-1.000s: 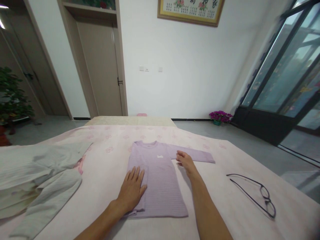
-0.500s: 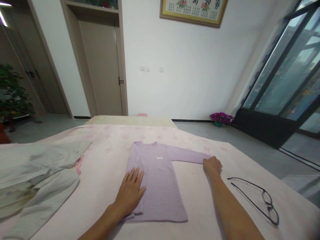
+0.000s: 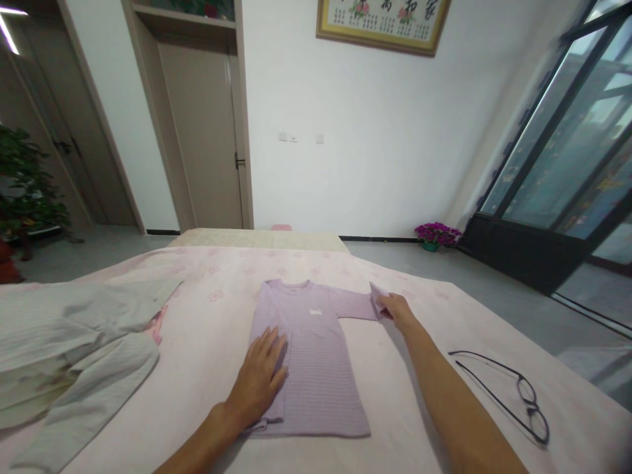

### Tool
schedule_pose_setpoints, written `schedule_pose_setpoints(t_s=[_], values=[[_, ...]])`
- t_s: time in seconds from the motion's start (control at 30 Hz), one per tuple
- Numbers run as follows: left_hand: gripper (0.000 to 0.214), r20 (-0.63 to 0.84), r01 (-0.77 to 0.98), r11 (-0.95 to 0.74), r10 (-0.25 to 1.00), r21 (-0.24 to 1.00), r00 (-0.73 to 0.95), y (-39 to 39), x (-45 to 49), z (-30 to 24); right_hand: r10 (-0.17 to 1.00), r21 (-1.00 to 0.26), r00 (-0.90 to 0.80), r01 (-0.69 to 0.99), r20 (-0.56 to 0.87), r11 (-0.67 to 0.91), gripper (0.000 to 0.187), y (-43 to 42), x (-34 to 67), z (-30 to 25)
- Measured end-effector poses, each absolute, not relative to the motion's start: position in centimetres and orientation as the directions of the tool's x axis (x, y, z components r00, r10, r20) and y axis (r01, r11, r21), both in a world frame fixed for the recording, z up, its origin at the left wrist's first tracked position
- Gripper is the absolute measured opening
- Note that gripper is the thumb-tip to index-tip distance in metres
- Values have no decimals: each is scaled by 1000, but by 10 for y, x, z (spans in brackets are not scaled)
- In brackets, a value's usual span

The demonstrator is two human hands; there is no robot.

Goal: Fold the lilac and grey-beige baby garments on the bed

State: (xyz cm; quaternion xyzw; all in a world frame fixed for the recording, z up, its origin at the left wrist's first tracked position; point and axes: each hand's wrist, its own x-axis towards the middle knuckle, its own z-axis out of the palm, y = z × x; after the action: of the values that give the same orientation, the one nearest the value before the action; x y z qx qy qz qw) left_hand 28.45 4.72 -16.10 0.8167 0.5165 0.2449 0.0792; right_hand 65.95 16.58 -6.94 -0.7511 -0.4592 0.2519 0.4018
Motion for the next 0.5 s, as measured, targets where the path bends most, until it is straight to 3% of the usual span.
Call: schedule_pose_setpoints(t_s=[0.07,0.13,0.2,0.27,0.33,0.4,0.5], values=[[59,311,662,-430,903,614,298,46,291,-153,940,-892,340,419,-18,-168,39,162,625,-58],[61,213,408,-284,954,867,212,47,299,-142,985,-940,173,336,-3,-62,46,149,589,-48],[61,74,15,-77,987,997,146,50,304,-131,973,-988,-228,145,20,55,59,133,560,-43],[59,-68,-365,96,994,926,89,56,304,-125,916,-989,-402,131,11,69,62,118,545,-45],[54,-227,-575,201,974,793,28,63,299,-125,918,-966,-394,250,-36,70,56,110,543,-56],[48,-340,-638,247,940,730,-26,70,293,-131,953,-888,-297,453,-62,83,52,106,553,-73],[41,-370,-639,262,928,724,-38,74,290,-140,985,-653,-168,751,-45,99,51,98,571,-96]])
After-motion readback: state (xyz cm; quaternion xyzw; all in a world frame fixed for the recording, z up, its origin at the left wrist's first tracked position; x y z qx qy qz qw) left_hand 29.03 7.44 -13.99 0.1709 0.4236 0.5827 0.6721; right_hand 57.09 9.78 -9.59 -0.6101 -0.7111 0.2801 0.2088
